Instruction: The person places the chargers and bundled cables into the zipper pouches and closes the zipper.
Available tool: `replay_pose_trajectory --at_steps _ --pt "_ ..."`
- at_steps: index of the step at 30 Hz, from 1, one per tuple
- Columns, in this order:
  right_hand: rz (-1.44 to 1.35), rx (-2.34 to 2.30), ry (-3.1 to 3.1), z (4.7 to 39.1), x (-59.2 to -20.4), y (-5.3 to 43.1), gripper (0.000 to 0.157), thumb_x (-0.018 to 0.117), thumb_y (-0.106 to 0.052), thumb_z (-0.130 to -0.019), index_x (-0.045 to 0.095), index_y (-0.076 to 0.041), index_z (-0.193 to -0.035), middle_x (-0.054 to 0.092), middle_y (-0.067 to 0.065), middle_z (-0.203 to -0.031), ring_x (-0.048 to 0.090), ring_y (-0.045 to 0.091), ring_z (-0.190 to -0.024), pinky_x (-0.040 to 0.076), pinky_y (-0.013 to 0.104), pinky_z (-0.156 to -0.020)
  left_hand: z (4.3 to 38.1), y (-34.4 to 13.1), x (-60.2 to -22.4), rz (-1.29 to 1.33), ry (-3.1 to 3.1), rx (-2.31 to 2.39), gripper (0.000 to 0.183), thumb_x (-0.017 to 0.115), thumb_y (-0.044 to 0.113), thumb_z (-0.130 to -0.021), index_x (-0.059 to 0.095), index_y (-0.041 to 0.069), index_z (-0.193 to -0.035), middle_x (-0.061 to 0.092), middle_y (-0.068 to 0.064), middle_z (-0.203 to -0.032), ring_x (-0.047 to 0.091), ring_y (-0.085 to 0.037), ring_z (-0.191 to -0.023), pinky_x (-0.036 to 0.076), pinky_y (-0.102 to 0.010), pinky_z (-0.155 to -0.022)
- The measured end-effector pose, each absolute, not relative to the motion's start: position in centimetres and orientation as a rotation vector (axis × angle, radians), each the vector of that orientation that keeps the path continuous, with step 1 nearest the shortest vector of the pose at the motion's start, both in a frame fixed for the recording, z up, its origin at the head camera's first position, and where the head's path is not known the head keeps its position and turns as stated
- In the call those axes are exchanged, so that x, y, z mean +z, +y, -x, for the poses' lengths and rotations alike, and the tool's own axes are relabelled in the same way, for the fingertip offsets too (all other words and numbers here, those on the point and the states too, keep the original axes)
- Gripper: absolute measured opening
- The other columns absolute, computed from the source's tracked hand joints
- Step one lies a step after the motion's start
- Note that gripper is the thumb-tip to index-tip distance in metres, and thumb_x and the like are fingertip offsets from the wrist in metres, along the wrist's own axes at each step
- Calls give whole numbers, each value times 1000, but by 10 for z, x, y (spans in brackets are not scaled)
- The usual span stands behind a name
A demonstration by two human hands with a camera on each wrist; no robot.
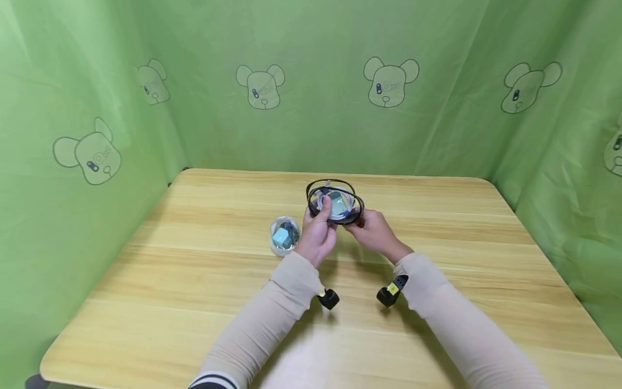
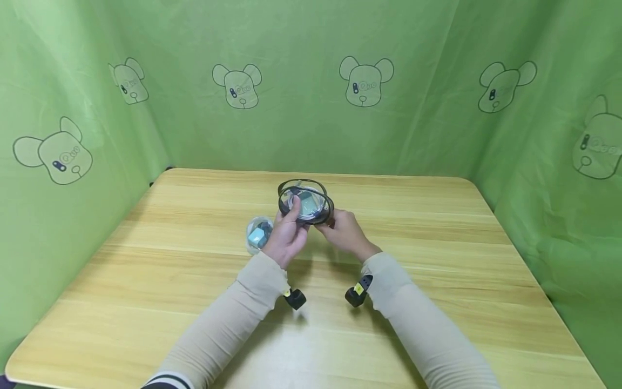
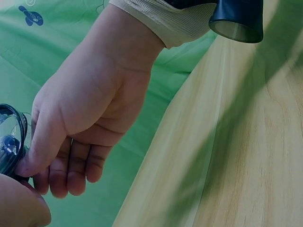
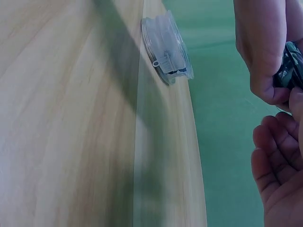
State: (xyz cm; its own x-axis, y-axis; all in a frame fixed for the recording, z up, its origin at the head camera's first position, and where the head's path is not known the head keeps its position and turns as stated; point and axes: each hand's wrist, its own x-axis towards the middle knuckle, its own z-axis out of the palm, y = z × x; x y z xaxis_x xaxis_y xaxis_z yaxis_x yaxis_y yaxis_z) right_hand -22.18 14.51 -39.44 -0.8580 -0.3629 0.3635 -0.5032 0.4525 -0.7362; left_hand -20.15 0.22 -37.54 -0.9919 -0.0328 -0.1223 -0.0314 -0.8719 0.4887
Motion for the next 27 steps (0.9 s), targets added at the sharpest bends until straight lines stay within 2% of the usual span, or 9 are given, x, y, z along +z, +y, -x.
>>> replay_pose_trajectory --at_steps 5,11,16,27 --pt "-777 1392 -2500 218 -393 141 6 66 3 -85 68 7 -89 69 13 -75 62 29 -65 53 25 -54 201 3 -375 -222 -810 -3018 51 57 9 -95 37 6 -141 47 -15 -138 47 -26 -126 46 -26 -101" --pt "-810 1282 -2474 218 -393 140 5 64 2 -84 68 4 -82 66 8 -68 56 17 -57 50 25 -49 203 4 -376 -234 -803 -3018 50 57 12 -96 37 8 -141 48 -17 -136 49 -29 -124 49 -29 -99" --pt "-889 1055 -2390 221 -396 141 13 63 -2 -85 64 -2 -72 61 4 -62 54 15 -54 50 27 -47 205 3 -376 -256 -799 -3020 47 57 18 -96 39 11 -139 50 -18 -134 52 -30 -122 51 -33 -98" --pt "-939 531 -2201 222 -401 143 25 66 -10 -81 53 -8 -61 52 2 -56 46 16 -47 45 31 -40 207 5 -379 -305 -878 -2911 44 58 22 -95 43 10 -135 53 -16 -130 56 -29 -116 53 -32 -94"
